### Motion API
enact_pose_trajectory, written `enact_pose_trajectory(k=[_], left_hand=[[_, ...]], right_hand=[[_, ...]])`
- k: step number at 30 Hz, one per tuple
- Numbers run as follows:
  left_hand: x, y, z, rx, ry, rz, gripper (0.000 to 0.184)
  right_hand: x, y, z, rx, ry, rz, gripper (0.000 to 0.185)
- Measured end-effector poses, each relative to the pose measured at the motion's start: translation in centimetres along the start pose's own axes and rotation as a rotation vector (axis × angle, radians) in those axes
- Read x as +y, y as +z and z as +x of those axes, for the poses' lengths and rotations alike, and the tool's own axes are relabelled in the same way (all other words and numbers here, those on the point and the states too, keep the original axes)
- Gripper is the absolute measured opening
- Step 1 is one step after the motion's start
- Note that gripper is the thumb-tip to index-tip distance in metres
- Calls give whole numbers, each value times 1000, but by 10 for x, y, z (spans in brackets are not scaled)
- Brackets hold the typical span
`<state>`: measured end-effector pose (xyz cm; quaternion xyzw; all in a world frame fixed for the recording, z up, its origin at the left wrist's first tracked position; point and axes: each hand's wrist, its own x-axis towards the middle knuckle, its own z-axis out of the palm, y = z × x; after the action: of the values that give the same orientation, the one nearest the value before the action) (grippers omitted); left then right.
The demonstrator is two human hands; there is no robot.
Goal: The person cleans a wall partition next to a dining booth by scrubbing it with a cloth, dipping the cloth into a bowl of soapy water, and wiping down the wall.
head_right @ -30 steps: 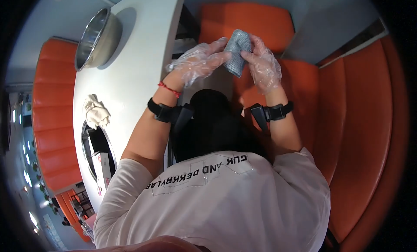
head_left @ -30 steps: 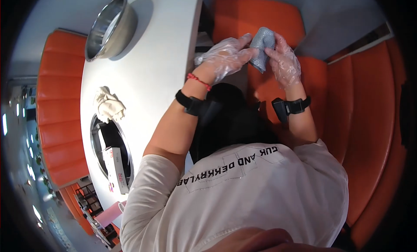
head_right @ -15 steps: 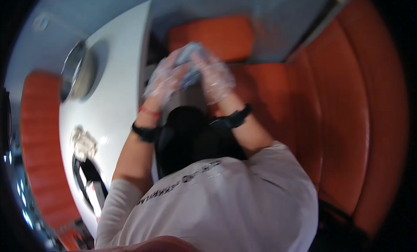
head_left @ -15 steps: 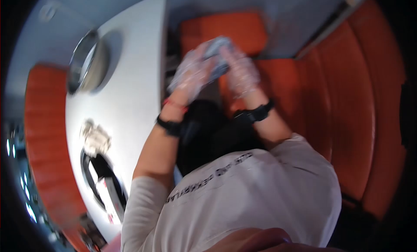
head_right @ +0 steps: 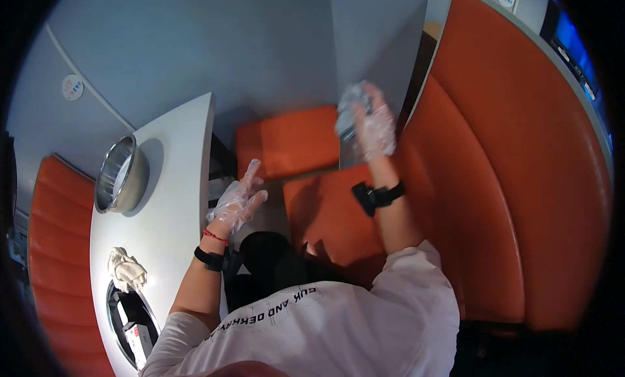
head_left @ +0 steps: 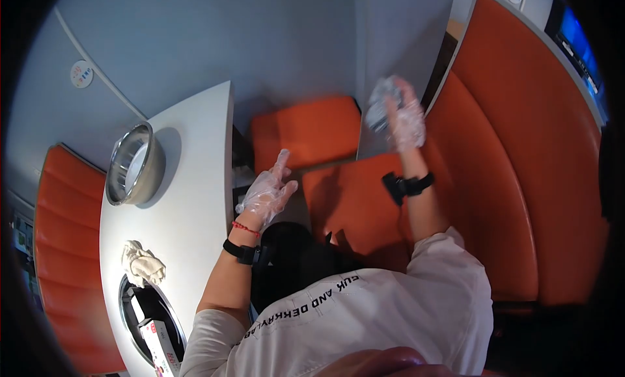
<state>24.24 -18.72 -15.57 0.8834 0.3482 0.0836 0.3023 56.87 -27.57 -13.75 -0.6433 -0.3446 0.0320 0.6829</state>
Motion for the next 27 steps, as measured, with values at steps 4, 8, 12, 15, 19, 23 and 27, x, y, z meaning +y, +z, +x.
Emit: enact_pose_trajectory(k=[4, 8, 12, 15, 19, 23, 27], left_hand=[[1, -2, 0, 33, -65, 37, 78], [5, -5, 1, -24, -78, 98, 79], [-5, 2, 2, -28, -77, 101, 79], [-5, 2, -1, -8, -66, 97, 78], [-12, 3, -1, 16, -10, 143, 76], [-15, 5, 0, 32, -3, 147, 77], [-9, 2, -2, 6, -35, 160, 76]], right_hand=[[-74, -24, 86, 371, -674, -586, 38], [-104, -6, 154, 542, -1054, -682, 37], [-54, 44, 144, 509, -1000, -568, 38], [-10, 48, 102, 366, -905, -598, 41], [42, 33, 64, 112, -732, -655, 42], [6, 11, 73, 103, -575, -875, 36], [-67, -1, 136, 532, -709, -751, 30]])
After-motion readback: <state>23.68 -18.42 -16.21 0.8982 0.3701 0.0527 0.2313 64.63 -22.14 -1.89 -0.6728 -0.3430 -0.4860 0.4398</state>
